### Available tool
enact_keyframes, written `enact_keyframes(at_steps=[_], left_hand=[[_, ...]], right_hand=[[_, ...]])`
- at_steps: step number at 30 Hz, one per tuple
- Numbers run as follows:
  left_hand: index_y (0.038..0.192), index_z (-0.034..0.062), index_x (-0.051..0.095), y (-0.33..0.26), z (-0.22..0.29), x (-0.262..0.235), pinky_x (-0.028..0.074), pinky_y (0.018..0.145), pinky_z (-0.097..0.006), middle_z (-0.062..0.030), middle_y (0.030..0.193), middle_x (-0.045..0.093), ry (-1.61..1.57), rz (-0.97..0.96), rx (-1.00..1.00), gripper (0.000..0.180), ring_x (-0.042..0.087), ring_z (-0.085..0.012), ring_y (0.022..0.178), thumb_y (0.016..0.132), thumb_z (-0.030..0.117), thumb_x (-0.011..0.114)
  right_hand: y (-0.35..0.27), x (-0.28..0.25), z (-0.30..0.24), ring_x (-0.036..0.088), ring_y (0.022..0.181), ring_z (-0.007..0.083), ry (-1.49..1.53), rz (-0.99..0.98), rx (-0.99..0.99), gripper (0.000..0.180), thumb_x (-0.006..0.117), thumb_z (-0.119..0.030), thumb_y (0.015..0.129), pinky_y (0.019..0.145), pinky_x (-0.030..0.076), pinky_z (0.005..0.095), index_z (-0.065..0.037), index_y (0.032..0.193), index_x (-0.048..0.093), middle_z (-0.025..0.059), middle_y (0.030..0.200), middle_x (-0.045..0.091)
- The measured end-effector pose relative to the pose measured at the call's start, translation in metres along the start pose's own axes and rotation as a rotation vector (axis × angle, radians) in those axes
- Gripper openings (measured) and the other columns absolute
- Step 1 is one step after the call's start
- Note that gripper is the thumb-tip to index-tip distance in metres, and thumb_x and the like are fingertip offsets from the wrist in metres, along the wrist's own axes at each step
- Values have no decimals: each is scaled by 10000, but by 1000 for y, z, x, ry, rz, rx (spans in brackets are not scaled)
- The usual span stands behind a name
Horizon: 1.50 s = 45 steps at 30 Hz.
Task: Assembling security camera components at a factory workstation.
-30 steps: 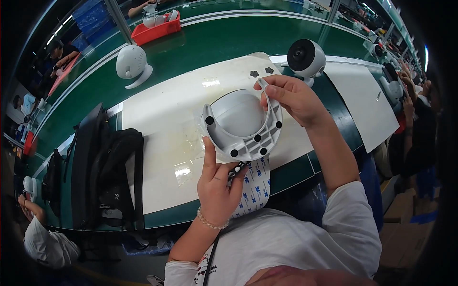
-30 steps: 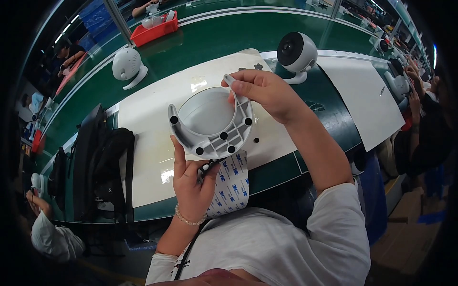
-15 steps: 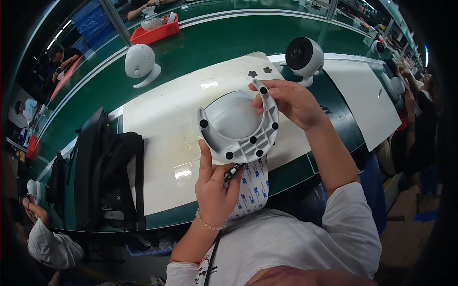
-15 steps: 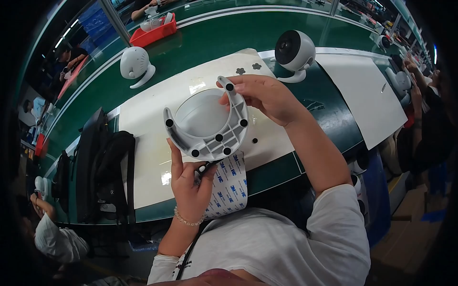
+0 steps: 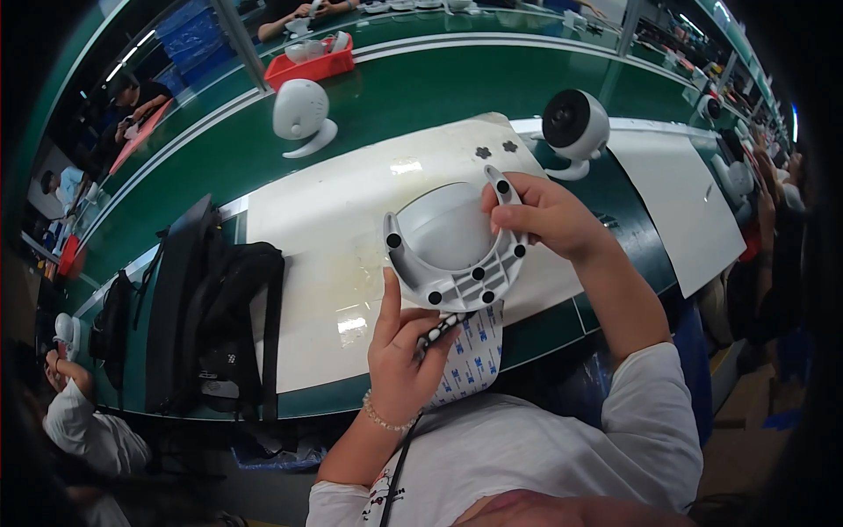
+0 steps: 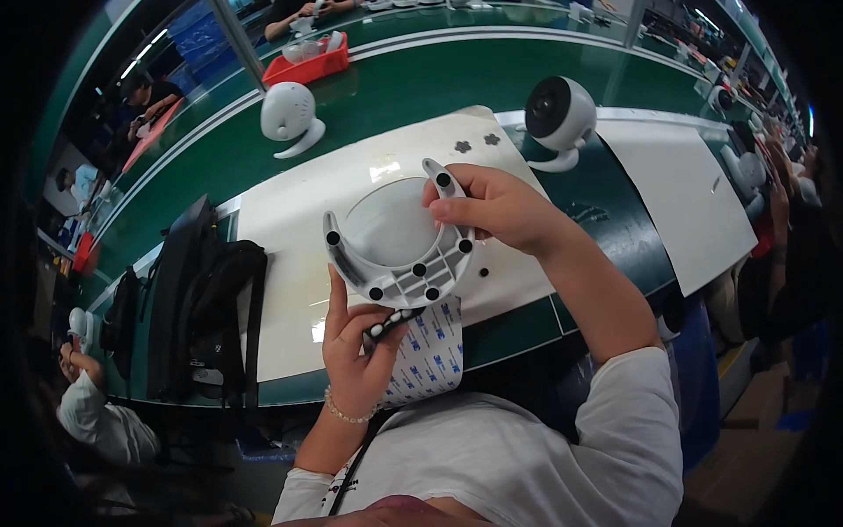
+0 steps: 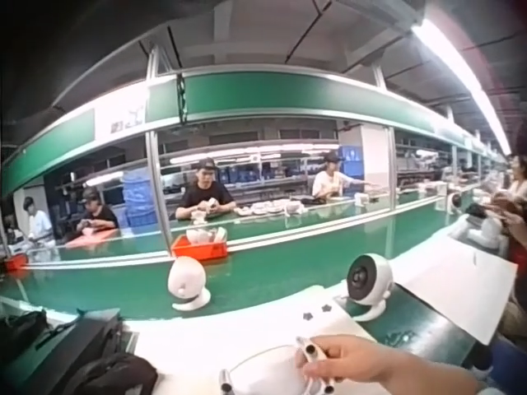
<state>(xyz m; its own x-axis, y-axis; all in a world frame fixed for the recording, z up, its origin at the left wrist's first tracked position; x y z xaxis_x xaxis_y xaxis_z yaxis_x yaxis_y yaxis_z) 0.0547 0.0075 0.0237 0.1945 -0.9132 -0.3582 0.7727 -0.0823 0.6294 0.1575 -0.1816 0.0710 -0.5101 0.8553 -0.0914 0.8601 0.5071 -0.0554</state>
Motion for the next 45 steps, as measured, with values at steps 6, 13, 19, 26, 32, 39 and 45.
enact_keyframes(at_steps=[6,13,19,26,32,39,45], left_hand=[[868,-3,514,-30,-16,-58,504,658,-262,-260,1303,375,-335,246,-198,241,591,-191,834,691,-58,668],[876,-44,544,-43,-39,-85,454,746,-257,-203,1121,541,-189,290,-362,197,559,-174,867,730,2,667],[844,-35,547,-37,-46,-84,462,746,-270,-183,1070,572,-240,211,-408,184,570,-185,854,706,-31,668],[850,-35,560,-37,-48,-89,459,754,-273,-175,1038,584,-296,151,-501,183,571,-195,867,703,-31,669],[956,-18,580,-35,-51,-88,444,760,-269,-128,977,597,-214,87,-499,245,573,-201,877,739,62,659],[973,19,607,-34,-46,-88,430,721,-239,-90,936,590,-217,92,-560,245,559,-156,826,746,94,660],[937,15,602,-40,-46,-90,331,483,-152,-16,841,554,-180,156,-533,215,454,-32,584,730,5,660]], right_hand=[[58,-46,-45,506,655,40,187,131,-217,164,582,-186,822,578,413,187,-66,934,567,-19,753,570],[218,-54,35,567,743,228,-1419,646,-637,112,536,-153,818,635,464,336,-80,871,603,47,859,583],[253,-82,76,427,1094,218,-1591,396,-165,360,500,-398,833,880,355,349,-82,942,634,63,1048,565],[275,3,42,571,964,240,-1644,2,-119,308,521,-340,815,830,432,379,-124,1008,625,70,1044,591],[307,65,45,424,1188,276,-1529,-3,-21,637,453,-554,819,938,381,361,-101,1265,408,138,1303,424],[278,-12,12,608,771,289,-1192,542,-587,257,506,-278,862,675,472,367,-28,868,564,145,724,588],[137,-20,-33,489,605,57,116,342,-436,200,489,-231,901,544,366,177,-43,872,551,-8,740,528]])
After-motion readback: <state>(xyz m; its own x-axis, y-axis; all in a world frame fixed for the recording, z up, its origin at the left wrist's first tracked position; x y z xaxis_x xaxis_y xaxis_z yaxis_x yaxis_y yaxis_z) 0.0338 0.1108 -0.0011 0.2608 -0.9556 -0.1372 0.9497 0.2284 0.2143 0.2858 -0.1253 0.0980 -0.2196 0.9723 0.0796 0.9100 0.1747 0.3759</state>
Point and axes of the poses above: each hand's wrist, its own y-axis towards the middle knuckle, its own x-axis out of the palm, z = x × y, the point moved 4 cm from there along y, towards the middle knuckle
